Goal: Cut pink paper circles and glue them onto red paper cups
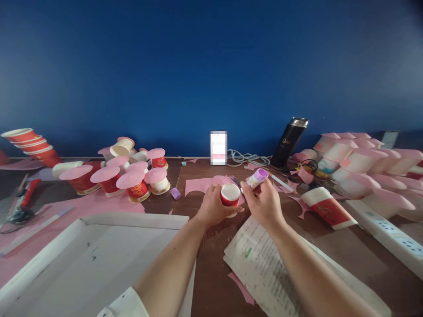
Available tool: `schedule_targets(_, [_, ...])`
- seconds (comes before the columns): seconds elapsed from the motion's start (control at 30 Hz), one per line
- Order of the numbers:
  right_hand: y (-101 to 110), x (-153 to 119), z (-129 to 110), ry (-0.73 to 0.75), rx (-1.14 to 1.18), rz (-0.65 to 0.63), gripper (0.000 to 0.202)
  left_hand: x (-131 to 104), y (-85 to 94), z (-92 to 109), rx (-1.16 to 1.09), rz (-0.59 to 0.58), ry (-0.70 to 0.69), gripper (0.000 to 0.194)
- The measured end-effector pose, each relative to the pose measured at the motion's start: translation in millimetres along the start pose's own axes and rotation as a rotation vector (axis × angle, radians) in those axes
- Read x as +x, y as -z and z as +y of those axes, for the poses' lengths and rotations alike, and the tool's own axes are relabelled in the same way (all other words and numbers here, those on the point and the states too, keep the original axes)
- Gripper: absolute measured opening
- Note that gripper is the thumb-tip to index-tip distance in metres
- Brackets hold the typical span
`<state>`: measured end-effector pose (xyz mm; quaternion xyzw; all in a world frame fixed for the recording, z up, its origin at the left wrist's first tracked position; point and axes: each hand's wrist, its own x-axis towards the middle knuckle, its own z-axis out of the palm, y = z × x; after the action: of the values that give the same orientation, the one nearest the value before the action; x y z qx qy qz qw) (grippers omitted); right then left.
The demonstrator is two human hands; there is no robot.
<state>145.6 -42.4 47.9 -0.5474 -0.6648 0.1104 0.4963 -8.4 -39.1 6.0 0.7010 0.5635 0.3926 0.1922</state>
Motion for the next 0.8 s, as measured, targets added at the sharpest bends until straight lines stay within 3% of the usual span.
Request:
schedule_targets(0.2, [6, 6, -4, -0.214, 0.329, -0.022, 0.034, -2, 3.6, 4, -0.157, -0.021, 0.015, 0.077])
schedule_targets(0.4, [4, 4, -5, -0.256, 0.553, -0.069, 0.033, -1, 9.5, 6, -0.324, -0.124, 0.024, 0.048])
schedule_targets(0.57, [3, 0, -8, -0.159, 0.381, -0.106, 0.032, 1, 6.2, 3, -0.211, -0.001, 0.046, 0.057])
schedule_targets(0.8, [0, -5, -8, -0.043, 0.086, -0.172, 0.028, 0, 7.2, 6, -0.070, 0.009, 0.016, 0.053])
